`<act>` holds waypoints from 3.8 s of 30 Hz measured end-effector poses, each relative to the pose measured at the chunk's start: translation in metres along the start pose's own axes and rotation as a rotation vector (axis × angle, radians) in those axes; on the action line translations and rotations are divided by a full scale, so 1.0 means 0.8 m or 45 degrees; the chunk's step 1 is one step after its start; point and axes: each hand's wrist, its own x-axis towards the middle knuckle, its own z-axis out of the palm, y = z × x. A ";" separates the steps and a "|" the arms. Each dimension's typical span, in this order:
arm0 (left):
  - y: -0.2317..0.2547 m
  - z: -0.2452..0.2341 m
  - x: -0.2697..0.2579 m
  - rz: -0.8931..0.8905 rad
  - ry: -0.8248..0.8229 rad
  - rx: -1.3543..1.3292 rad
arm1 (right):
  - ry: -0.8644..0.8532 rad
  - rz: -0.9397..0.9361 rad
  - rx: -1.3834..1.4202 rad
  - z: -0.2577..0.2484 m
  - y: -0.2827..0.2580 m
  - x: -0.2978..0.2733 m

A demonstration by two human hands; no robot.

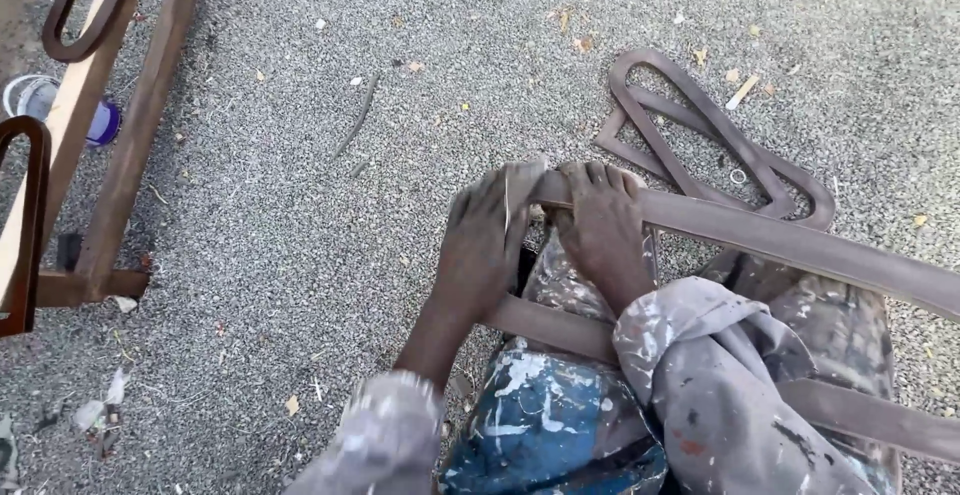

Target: Sanding a wooden furniture frame with sandpaper to smooth the surface and remove old finish.

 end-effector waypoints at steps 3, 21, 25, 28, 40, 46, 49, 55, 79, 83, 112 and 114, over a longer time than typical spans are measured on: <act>-0.013 0.011 0.031 -0.005 0.113 -0.022 | 0.074 0.024 -0.017 0.002 -0.001 -0.004; 0.004 0.010 -0.240 -1.456 0.299 -0.889 | -0.217 0.166 0.112 -0.040 -0.001 0.006; 0.025 -0.051 -0.177 -1.110 0.082 -0.874 | -0.242 0.267 0.350 -0.078 0.002 -0.014; 0.026 -0.057 -0.148 -0.803 0.212 -0.728 | -0.164 0.374 0.462 -0.108 0.030 -0.044; 0.065 -0.025 -0.070 0.058 0.030 -0.008 | -0.001 0.603 0.224 -0.122 0.220 -0.172; 0.064 -0.022 -0.118 0.253 0.118 0.002 | 0.068 0.791 0.102 -0.172 0.268 -0.249; 0.104 0.003 -0.126 0.342 0.038 -0.022 | -0.068 1.028 0.038 -0.181 0.298 -0.282; 0.202 0.054 -0.133 0.644 -0.187 -0.385 | -0.011 1.251 0.061 -0.182 0.323 -0.337; -0.006 -0.049 -0.023 -0.701 0.452 -0.478 | -0.241 0.379 0.280 -0.142 0.023 -0.243; 0.089 -0.047 -0.031 0.058 0.291 -0.447 | -0.332 0.535 0.365 -0.155 0.033 -0.240; 0.141 0.101 0.151 0.546 -0.357 -0.206 | -0.047 0.549 -0.059 -0.106 0.256 -0.179; 0.177 0.123 0.150 0.664 -0.279 -0.229 | 0.006 0.480 0.073 -0.097 0.238 -0.163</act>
